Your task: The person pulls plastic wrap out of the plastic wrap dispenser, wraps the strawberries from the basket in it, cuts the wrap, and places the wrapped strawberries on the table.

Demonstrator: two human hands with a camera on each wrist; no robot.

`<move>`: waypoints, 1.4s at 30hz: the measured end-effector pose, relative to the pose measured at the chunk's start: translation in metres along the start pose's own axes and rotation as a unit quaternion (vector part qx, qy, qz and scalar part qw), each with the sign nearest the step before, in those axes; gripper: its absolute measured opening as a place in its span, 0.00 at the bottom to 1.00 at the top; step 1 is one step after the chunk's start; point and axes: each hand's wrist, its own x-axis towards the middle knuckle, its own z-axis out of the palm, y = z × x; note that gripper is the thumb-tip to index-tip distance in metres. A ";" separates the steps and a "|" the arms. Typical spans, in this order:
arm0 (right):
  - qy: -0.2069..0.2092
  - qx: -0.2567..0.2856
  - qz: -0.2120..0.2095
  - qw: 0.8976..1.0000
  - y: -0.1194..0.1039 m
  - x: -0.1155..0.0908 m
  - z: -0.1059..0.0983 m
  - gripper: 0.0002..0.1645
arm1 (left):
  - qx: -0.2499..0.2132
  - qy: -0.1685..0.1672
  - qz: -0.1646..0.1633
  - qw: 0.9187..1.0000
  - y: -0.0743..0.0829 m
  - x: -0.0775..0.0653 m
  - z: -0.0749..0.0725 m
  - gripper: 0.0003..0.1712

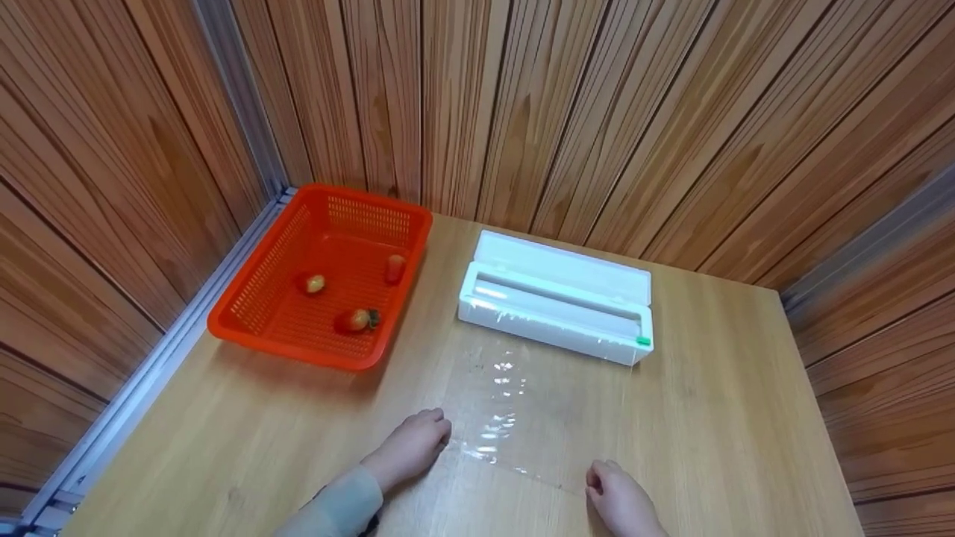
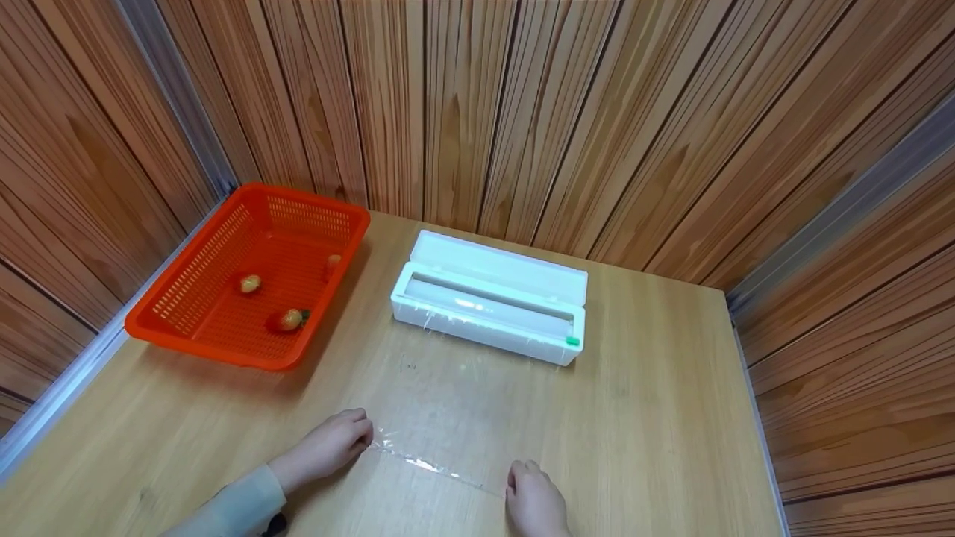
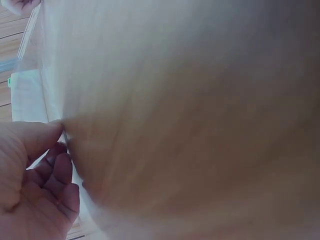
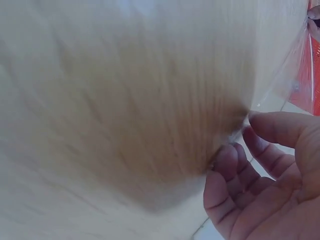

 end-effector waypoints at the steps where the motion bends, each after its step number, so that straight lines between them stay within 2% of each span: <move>1: -0.001 -0.004 -0.007 1.000 0.000 0.000 -0.002 0.06 | 0.010 0.006 0.006 1.000 -0.001 -0.001 0.000 0.03; 3: -0.007 -0.008 -0.015 1.000 -0.002 0.001 -0.007 0.06 | 0.027 0.017 0.018 0.999 -0.004 -0.003 -0.001 0.03; 6: -0.014 -0.009 -0.020 1.000 -0.006 0.006 -0.020 0.05 | 0.026 0.005 0.012 1.000 -0.007 -0.005 -0.003 0.03; 10: -0.029 0.007 0.008 1.000 -0.015 0.021 -0.045 0.03 | 0.021 -0.010 0.000 1.000 -0.009 -0.007 -0.005 0.05; 12: -0.016 0.018 0.015 1.000 -0.018 0.031 -0.058 0.06 | 0.025 -0.006 0.002 1.000 -0.009 -0.009 -0.006 0.06; 14: 0.022 0.041 0.006 0.999 -0.018 0.042 -0.072 0.09 | 0.031 0.000 0.006 1.000 -0.009 -0.010 -0.006 0.06; 16: 0.093 0.056 -0.025 0.994 -0.012 0.054 -0.083 0.11 | 0.035 0.005 0.012 0.999 -0.010 -0.012 -0.006 0.06; 19: 0.185 0.079 -0.061 0.978 0.001 0.076 -0.096 0.15 | 0.035 0.003 0.011 0.999 -0.010 -0.013 -0.007 0.06; 22: 0.235 0.113 -0.062 0.963 0.018 0.097 -0.106 0.20 | 0.032 -0.008 0.002 0.999 -0.009 -0.013 -0.008 0.08; 26: 0.233 0.169 -0.029 0.957 0.038 0.118 -0.111 0.27 | 0.039 -0.007 0.004 0.999 -0.008 -0.013 -0.009 0.08; 32: 0.195 0.244 -0.002 0.950 0.053 0.130 -0.102 0.37 | 0.062 0.032 0.036 0.997 -0.007 -0.014 -0.008 0.06; 37: 0.181 0.299 0.012 0.937 0.052 0.136 -0.093 0.37 | 0.050 0.020 0.025 0.998 -0.008 -0.013 -0.009 0.06; 42: 0.201 0.320 0.030 0.925 0.050 0.144 -0.090 0.34 | 0.033 0.030 0.038 0.998 -0.006 -0.013 -0.013 0.06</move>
